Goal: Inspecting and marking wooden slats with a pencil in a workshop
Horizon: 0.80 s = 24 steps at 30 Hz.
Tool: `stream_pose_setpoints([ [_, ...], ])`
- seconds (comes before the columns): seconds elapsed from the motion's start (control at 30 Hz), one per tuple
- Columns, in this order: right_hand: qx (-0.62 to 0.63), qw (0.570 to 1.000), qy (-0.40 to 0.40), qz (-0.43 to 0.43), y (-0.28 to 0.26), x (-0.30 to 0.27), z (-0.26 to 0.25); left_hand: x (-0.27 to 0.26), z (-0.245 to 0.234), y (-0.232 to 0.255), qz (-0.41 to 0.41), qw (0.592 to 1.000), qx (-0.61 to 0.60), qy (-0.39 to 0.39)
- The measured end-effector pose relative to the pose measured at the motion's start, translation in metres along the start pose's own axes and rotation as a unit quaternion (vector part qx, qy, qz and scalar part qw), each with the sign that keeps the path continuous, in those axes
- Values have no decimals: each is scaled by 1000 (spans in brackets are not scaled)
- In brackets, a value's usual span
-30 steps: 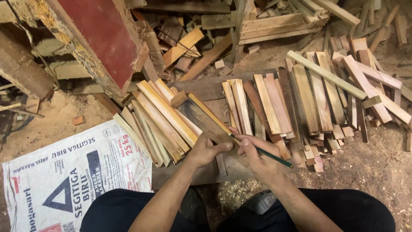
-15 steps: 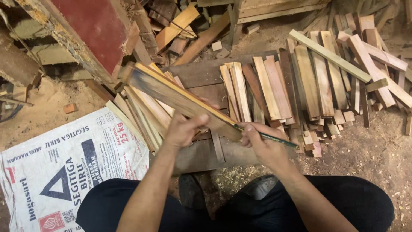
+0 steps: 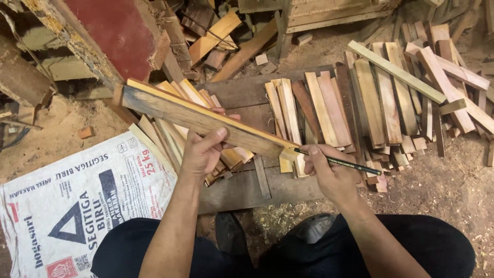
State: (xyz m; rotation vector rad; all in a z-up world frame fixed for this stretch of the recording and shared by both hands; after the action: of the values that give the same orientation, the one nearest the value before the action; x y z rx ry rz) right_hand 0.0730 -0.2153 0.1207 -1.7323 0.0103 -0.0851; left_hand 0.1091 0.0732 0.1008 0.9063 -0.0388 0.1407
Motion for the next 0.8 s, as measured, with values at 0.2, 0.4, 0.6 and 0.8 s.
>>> stream_pose_setpoints([
  [0.2, 5, 996, -12, -87, -30, -7, 25, -23, 39, -37, -36, 977, 190, -89],
  [0.4, 52, 986, -1, -160, -82, -22, 22, -75, 65, -119, -98, 936, 246, -231],
  [0.6, 50, 989, 6, -139, -85, -17, 20, -93, 72, -147, -150, 939, 201, -234],
  [0.8, 48, 998, -40, -4, 2, -8, 28, -27, 35, -54, -88, 984, 151, -31],
])
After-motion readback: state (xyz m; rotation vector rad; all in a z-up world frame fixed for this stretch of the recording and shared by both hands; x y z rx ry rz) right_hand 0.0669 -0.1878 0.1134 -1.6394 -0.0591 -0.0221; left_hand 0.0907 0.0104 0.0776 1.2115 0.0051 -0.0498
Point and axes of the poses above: each hand's wrist, its own x-axis towards the middle knuckle, its own z-axis out of the palm, y = z × x, the point moved 10 cm from there along x, towards the middle knuckle, and after that the axes turned 9 degrees about z, right-handed, at the moved point
